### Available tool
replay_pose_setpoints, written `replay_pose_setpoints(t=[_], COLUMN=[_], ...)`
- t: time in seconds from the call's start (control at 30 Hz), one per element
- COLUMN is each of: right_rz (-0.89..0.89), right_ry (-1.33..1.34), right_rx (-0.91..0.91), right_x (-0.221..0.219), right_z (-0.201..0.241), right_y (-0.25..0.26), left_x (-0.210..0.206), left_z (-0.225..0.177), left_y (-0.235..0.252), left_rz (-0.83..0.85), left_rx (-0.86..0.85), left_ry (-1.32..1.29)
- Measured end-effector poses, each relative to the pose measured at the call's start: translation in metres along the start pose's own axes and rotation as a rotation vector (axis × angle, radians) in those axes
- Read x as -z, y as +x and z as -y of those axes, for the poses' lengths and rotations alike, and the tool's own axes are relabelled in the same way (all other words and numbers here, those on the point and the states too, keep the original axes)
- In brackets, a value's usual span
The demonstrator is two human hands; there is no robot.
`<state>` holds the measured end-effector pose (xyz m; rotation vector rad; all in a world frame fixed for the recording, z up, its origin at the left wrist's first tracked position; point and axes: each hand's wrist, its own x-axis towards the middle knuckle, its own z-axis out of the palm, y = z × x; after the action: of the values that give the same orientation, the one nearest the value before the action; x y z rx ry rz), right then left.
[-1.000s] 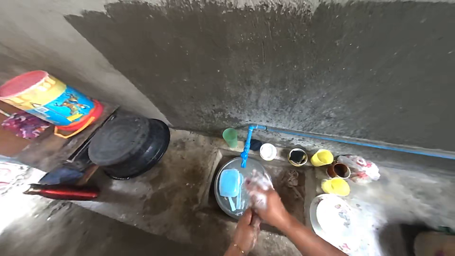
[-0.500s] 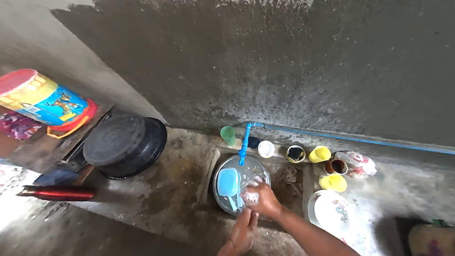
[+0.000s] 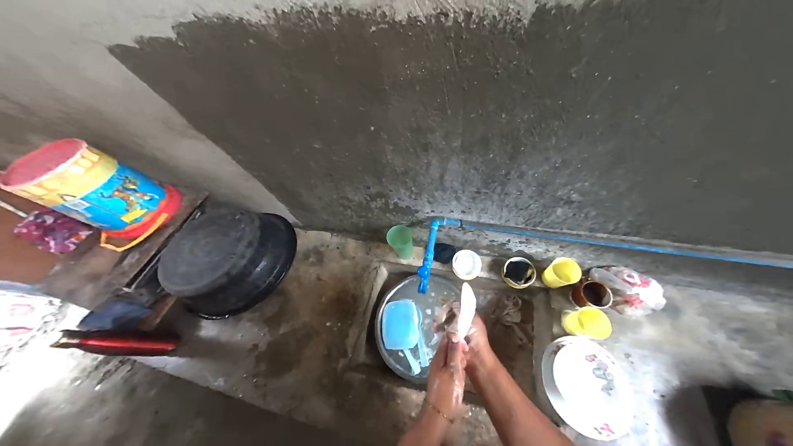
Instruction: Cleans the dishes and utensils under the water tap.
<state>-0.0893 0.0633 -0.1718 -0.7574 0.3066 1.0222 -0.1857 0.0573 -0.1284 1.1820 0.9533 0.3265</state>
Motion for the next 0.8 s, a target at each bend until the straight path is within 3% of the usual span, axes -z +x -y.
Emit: replay_pose_setpoints(t=[0.07, 0.17, 0.27, 0.37, 0.43, 0.6, 0.67, 0.8], right_rz=[-0.059, -0.023, 0.183, 0.226, 0.144, -0.026, 0.014, -0.035], right_ry=[0.065, -0.076, -0.654, -1.256, -1.188, -0.215, -0.244, -0.735], right_rx=[0.023, 0.337, 0.652, 0.868, 0.793, 0.278, 0.118, 0.07], right_x=[-0.002, -0.011, -0.009, -0.002, 0.006, 0.004, -0.003, -0.011], right_z=[0.022, 0.053, 0.047, 0.027, 0.029, 0.053, 0.043, 0.008], right_y=[0.005, -0.002, -0.016, -0.019, -0.006, 0.013, -0.008, -0.038], left_x=[0.009, 0.016, 0.007, 0.003, 0.008, 0.009, 0.006, 0.006], left_z=[0.005, 0.01, 0.005, -0.003, 0.006, 0.017, 0.018, 0.019], left_y=[0.002, 0.001, -0.001, 0.0, -0.002, -0.002, 0.01, 0.023], left_rz=[-0.019, -0.032, 0.028, 0.071, 0.099, 0.034, -0.039, -0.226], left_rx=[0.039, 0.135, 0.205, 0.202, 0.133, -0.025, 0.013, 0.147], left_ry=[-0.113, -0.214, -0.208, -0.149, -0.096, -0.048, -0.08, -0.209])
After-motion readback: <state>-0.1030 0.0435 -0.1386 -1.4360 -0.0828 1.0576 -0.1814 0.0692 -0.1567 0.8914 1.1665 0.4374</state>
